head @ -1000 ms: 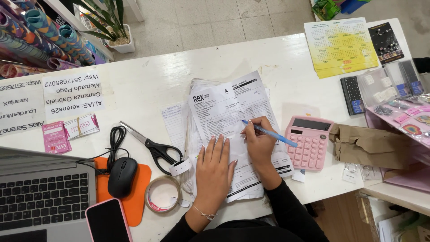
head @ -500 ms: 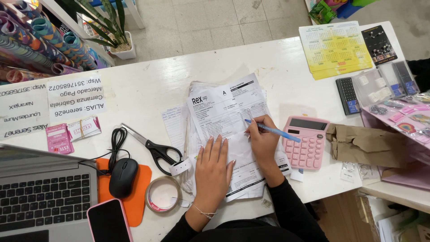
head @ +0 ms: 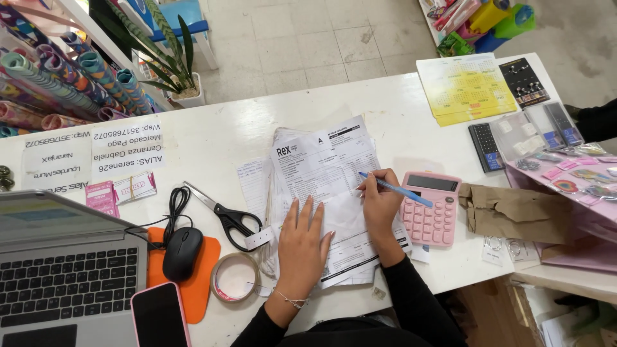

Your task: Organizing shop items, reviewing documents with a calculator, and operating a photocopier at a service counter.

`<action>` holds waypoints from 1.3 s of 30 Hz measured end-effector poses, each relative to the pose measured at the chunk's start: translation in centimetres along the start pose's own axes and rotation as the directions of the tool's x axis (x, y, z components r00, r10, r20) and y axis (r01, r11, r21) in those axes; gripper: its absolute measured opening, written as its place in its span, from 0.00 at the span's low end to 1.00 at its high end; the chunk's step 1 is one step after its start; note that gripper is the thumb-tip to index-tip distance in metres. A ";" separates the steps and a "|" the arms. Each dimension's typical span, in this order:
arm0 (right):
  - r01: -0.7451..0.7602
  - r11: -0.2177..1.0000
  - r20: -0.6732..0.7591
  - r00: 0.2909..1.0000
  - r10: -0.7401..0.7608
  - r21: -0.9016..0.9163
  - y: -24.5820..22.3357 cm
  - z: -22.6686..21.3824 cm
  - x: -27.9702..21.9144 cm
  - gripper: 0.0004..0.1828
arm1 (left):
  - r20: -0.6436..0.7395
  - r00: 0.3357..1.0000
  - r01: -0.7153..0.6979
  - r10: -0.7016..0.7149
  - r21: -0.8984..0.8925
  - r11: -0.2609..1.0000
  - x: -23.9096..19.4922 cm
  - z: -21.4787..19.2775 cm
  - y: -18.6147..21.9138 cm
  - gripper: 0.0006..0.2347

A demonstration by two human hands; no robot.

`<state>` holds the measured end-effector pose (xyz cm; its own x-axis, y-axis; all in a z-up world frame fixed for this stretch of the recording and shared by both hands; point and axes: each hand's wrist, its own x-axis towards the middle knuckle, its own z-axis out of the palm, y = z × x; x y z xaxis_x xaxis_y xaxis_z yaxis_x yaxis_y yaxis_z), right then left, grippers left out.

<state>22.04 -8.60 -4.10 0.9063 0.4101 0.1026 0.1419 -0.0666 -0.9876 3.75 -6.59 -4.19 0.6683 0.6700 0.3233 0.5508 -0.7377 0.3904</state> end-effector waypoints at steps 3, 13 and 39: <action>0.003 0.999 0.025 1.000 -0.002 -0.034 0.2 -0.1 0.1 0.07 | -0.007 1.000 0.008 -0.009 -0.029 1.000 0.0 0.0 0.0 0.24; -0.050 0.999 -0.078 0.996 0.052 0.019 -0.4 -0.1 0.2 0.06 | 0.011 0.998 0.064 -0.064 0.030 0.998 -0.5 0.2 0.0 0.25; 0.147 0.989 -0.016 0.989 -0.146 0.031 -4.8 -8.1 -3.7 0.12 | -0.127 0.819 0.239 -0.560 -0.811 0.534 -5.4 -6.9 5.4 0.32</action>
<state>21.25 -17.12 1.25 0.8822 0.4004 0.2478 0.2609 0.0224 -0.9651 -0.35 -13.59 2.10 0.1755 0.9721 0.1557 0.0477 -0.1664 0.9849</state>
